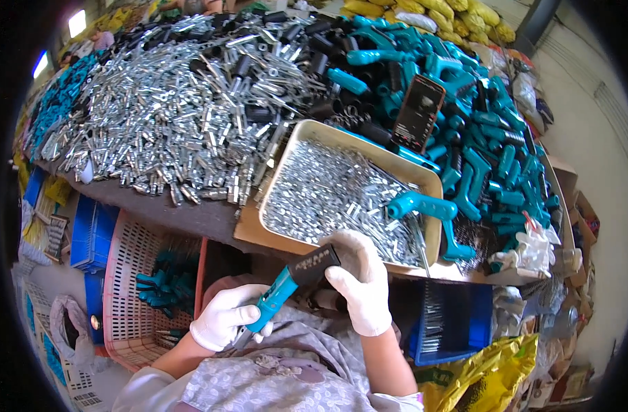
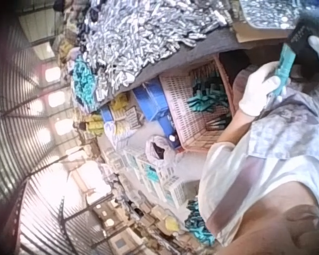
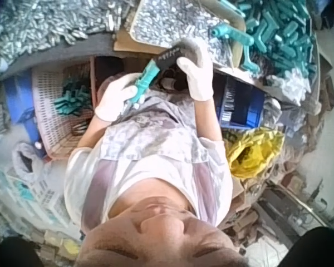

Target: Assembling T-handle socket wrenches by manually fitting metal shafts into plastic handles.

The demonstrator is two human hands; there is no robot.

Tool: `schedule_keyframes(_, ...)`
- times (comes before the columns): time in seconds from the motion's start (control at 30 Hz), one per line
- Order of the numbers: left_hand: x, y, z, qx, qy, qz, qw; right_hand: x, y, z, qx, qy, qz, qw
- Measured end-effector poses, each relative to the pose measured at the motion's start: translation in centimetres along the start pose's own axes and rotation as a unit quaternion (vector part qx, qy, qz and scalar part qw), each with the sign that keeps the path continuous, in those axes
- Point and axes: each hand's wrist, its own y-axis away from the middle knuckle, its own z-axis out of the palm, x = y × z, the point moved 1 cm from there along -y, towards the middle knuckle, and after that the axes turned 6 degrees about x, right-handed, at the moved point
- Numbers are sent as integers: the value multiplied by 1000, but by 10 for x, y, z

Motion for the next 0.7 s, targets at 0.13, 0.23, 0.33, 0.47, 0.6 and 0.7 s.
schedule_keyframes(0.13,-10,-8,10,-35,-68,-53,996,15,20,-28,-20,-75,5,997)
schedule_keyframes(0.23,-22,-10,12,-33,-35,-73,996,23,22,-25,-48,-45,-7,998)
schedule_keyframes(0.33,-36,-15,15,-7,70,-76,995,32,40,-4,-82,25,28,996)
schedule_keyframes(0.47,-27,-21,28,-45,-10,-29,999,57,56,-8,-100,43,-102,989)
schedule_keyframes(0.6,-31,-29,39,8,-338,148,929,39,55,-9,-70,189,-210,957)
schedule_keyframes(0.7,-33,-34,45,11,-438,195,877,26,55,-26,-114,102,-144,978)
